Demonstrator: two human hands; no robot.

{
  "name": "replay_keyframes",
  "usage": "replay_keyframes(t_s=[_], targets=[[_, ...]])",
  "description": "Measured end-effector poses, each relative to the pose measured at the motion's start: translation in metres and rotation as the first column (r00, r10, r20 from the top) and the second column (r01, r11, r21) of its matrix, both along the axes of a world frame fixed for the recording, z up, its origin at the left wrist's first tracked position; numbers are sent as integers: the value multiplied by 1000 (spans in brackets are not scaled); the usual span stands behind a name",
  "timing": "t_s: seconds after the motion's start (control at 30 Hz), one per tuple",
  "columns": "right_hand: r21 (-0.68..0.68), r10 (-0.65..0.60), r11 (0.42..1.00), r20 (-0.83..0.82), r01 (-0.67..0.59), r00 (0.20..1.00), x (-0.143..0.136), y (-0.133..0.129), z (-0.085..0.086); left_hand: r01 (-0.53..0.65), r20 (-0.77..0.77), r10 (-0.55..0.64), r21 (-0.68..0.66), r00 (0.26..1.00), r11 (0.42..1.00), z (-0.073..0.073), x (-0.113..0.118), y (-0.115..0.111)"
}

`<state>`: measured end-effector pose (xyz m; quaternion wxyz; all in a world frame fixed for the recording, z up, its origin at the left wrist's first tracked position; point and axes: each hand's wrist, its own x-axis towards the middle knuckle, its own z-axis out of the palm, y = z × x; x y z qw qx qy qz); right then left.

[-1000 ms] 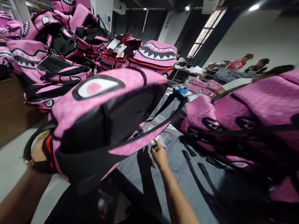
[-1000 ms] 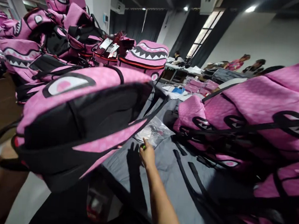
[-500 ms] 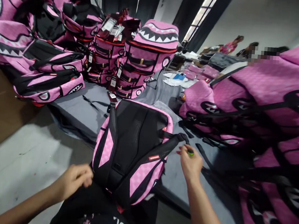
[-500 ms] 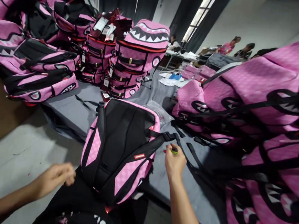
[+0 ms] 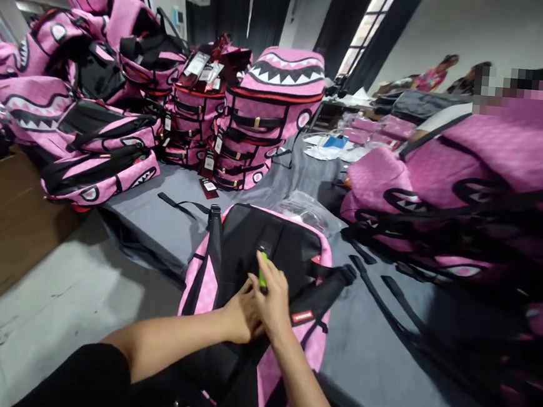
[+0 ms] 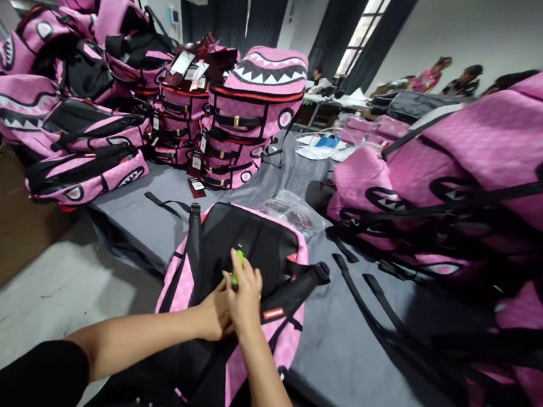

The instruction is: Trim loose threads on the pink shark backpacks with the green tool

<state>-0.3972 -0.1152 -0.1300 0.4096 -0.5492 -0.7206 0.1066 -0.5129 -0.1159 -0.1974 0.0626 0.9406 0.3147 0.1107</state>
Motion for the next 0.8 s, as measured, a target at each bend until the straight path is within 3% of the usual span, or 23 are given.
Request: replay_keyframes(t_s=[0.1,0.17,0.23,0.3,0.37,0.47,0.6,0.7,0.8], targets=[[119,-175,980,150,158,973,52,-24,-42,11,49,-12,13,999,1000,-3,-19,-6],[162,-338,934,120,317,934,81,-48,-56,16,94,-21,58,995,998,4,-23,-5],[223,-432,881,19,417,902,93,-68,-60,2,114,-17,123,993,992,22,-17,4],[287,-463,835,-91,469,881,88,-77,-63,32,105,-51,174,993,984,45,0,25],[310,-487,802,-155,511,859,80,-76,-66,135,72,-151,192,986,972,69,26,56],[290,-521,782,-184,552,834,73,-72,-73,304,-45,-301,189,953,934,91,69,96],[289,-496,796,-193,532,846,73,-74,-76,433,-211,-399,149,892,889,96,95,108],[296,-480,808,-174,510,860,74,-75,-77,511,-260,-469,122,844,851,97,91,106],[284,-465,826,-144,486,874,77,-74,-81,511,-258,-467,143,846,848,106,80,127]])
